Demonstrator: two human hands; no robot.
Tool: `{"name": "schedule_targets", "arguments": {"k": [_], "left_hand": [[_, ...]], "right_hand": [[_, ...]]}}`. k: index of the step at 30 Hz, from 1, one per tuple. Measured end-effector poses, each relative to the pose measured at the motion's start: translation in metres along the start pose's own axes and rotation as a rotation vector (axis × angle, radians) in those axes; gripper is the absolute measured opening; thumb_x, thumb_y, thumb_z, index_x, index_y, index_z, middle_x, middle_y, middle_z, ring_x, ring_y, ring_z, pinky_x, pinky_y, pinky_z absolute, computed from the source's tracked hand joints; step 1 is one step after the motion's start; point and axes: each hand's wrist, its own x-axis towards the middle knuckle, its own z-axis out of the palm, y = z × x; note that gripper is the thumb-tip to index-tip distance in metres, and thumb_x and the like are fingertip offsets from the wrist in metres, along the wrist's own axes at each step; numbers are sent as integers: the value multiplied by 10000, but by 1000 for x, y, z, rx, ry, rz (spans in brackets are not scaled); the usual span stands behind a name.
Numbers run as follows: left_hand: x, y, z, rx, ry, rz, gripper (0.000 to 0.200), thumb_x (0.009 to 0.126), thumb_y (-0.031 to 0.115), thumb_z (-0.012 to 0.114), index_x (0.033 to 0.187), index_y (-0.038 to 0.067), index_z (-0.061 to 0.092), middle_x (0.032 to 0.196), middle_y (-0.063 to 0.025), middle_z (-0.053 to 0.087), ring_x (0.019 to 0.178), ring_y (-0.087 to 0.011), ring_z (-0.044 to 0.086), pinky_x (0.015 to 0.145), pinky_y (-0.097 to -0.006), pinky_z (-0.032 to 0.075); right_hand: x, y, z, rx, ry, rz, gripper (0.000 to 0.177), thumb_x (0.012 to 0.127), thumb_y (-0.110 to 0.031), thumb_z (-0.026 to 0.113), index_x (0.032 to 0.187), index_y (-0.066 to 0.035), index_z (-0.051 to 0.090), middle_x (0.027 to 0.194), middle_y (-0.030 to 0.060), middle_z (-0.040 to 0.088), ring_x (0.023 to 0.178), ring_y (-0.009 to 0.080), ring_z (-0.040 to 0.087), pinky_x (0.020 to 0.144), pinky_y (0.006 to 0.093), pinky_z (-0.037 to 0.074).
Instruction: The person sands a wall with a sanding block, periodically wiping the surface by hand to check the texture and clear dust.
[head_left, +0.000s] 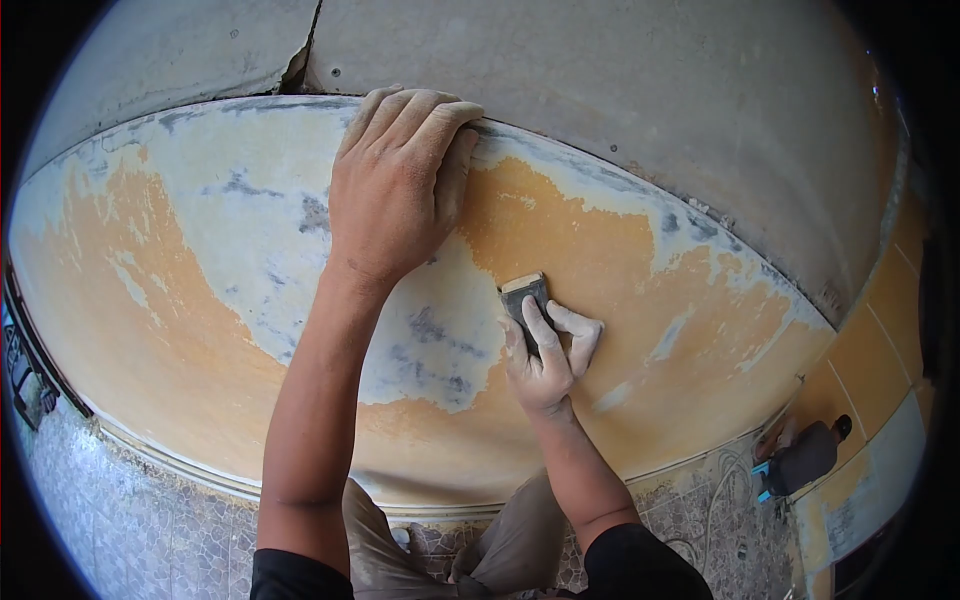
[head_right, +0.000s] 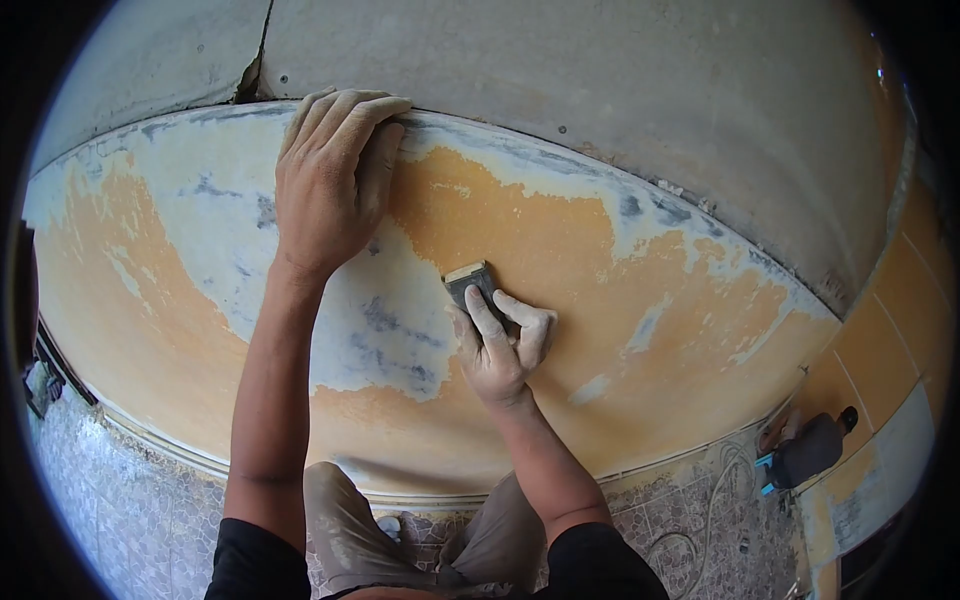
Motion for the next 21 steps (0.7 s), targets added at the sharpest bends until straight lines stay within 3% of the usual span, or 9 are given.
{"name": "schedule_targets", "arguments": {"k": [6, 7, 9, 13, 14, 16, 19, 21], "left_hand": [[-2, 4, -3, -5, -31, 25, 149, 902, 121, 637, 1038, 76, 677, 1011, -69, 691, 1006, -283, 630, 974, -401, 461], [-3, 3, -3, -10, -46, 11, 163, 901, 123, 638, 1051, 74, 678, 1022, -75, 691, 1011, -289, 629, 979, -405, 459], [-1, 1, -4, -20, -72, 15, 176, 900, 124, 640, 1063, 73, 679, 1033, -82, 691, 1017, -295, 628, 984, -409, 457], [-3, 2, -5, -3, -104, 55, 250, 878, 204, 681, 1095, 80, 678, 1081, -92, 682, 1047, -307, 611, 976, -417, 459], [-3, 3, -5, 14, -107, 48, 263, 876, 220, 688, 1101, 85, 678, 1079, -85, 683, 1045, -304, 611, 970, -412, 463], [-3, 2, -4, 39, -106, 55, 284, 870, 254, 708, 1106, 97, 685, 1069, -67, 686, 1030, -287, 612, 957, -393, 470], [-5, 7, -3, 58, -121, 26, 290, 894, 233, 718, 1141, 83, 687, 1089, -65, 689, 1039, -272, 611, 971, -379, 462], [-5, 10, 0, 53, -112, 17, 273, 900, 236, 716, 1133, 95, 692, 1084, -59, 691, 1049, -265, 613, 965, -379, 466]], "right_hand": [[119, 5, 33, 86, 86, 49, 459, 820, -176, 837, 1225, -11, 695, 1017, 92, 543, 888, 223, 517, 741, 318, 478], [123, 3, 39, 69, 98, 38, 487, 808, -198, 841, 1248, -56, 691, 1000, 71, 542, 872, 212, 513, 749, 338, 450], [109, 1, 37, 46, 123, 45, 516, 795, -220, 844, 1272, -101, 688, 984, 50, 541, 855, 201, 509, 757, 359, 421], [-47, -5, 0, 48, -12, 109, 524, 828, -286, 823, 1290, -88, 676, 992, 38, 532, 867, 194, 508, 773, 351, 408], [-55, -2, -12, 45, -7, 116, 524, 828, -286, 823, 1290, -88, 676, 992, 38, 532, 867, 194, 508, 773, 351, 408], [-62, 11, -32, -2, -101, 17, 521, 833, -288, 822, 1294, -94, 674, 1008, 36, 533, 874, 185, 511, 760, 341, 404], [-1, 53, -39, 59, 90, 301, 553, 813, -177, 839, 1316, -52, 646, 1045, 71, 536, 915, 221, 526, 791, 368, 449], [27, 75, -47, -46, 111, 349, 543, 821, -115, 822, 1320, -20, 631, 1054, 99, 532, 935, 243, 524, 795, 362, 464]]}}
